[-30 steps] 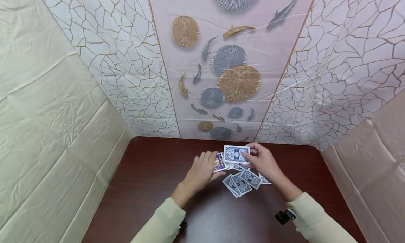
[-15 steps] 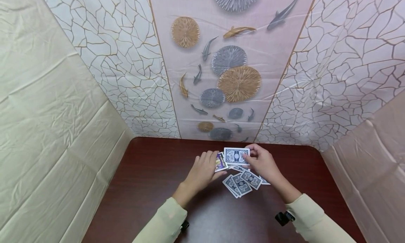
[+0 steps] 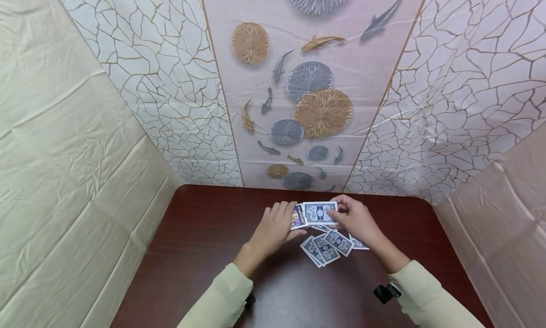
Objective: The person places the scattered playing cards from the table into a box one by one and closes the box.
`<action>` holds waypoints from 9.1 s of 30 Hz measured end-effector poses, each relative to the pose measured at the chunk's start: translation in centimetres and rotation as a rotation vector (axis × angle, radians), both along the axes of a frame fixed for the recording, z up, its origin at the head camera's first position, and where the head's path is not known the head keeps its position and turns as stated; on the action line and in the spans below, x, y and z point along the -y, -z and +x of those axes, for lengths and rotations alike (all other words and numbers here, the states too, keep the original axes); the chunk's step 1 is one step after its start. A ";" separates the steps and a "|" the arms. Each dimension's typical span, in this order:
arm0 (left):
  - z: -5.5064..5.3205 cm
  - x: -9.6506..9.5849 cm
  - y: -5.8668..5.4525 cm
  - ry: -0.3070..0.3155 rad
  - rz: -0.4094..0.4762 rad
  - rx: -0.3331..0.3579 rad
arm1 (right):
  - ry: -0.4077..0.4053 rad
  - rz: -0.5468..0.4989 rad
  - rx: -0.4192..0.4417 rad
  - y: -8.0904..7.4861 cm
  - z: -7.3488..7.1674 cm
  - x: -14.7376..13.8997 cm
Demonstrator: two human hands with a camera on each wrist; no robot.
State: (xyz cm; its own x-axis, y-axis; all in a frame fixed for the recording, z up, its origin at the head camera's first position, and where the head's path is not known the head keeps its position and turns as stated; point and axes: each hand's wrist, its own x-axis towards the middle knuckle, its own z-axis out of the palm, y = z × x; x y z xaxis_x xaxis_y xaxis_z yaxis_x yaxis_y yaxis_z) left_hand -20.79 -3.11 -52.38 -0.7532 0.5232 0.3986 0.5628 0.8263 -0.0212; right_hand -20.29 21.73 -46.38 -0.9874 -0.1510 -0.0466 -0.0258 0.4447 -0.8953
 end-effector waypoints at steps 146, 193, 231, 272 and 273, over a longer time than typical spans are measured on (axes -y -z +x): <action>0.2 -1.2 0.0 0.053 -0.033 -0.106 | -0.175 0.090 -0.138 1.4 -1.3 2.1; 0.0 0.5 -0.1 0.041 -0.024 -0.031 | -0.097 0.187 -0.156 3.9 -2.5 -7.7; 0.0 1.0 -0.2 0.057 -0.023 -0.052 | -0.191 0.706 -0.020 12.5 -5.4 -13.1; 0.3 1.2 0.2 0.059 -0.022 -0.050 | -0.124 0.722 0.125 14.1 -5.5 -14.4; 0.3 1.2 0.2 0.058 -0.023 -0.046 | -0.120 0.704 0.126 14.2 -5.5 -14.5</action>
State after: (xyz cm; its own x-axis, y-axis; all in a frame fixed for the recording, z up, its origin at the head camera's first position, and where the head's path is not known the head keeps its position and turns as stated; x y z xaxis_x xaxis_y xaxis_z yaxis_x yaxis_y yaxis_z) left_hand -20.52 -4.28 -52.59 -0.7025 0.5750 0.4194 0.6079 0.7912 -0.0664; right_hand -25.74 36.23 -60.54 -0.9468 -0.1499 -0.2849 -0.0256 0.9173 -0.3974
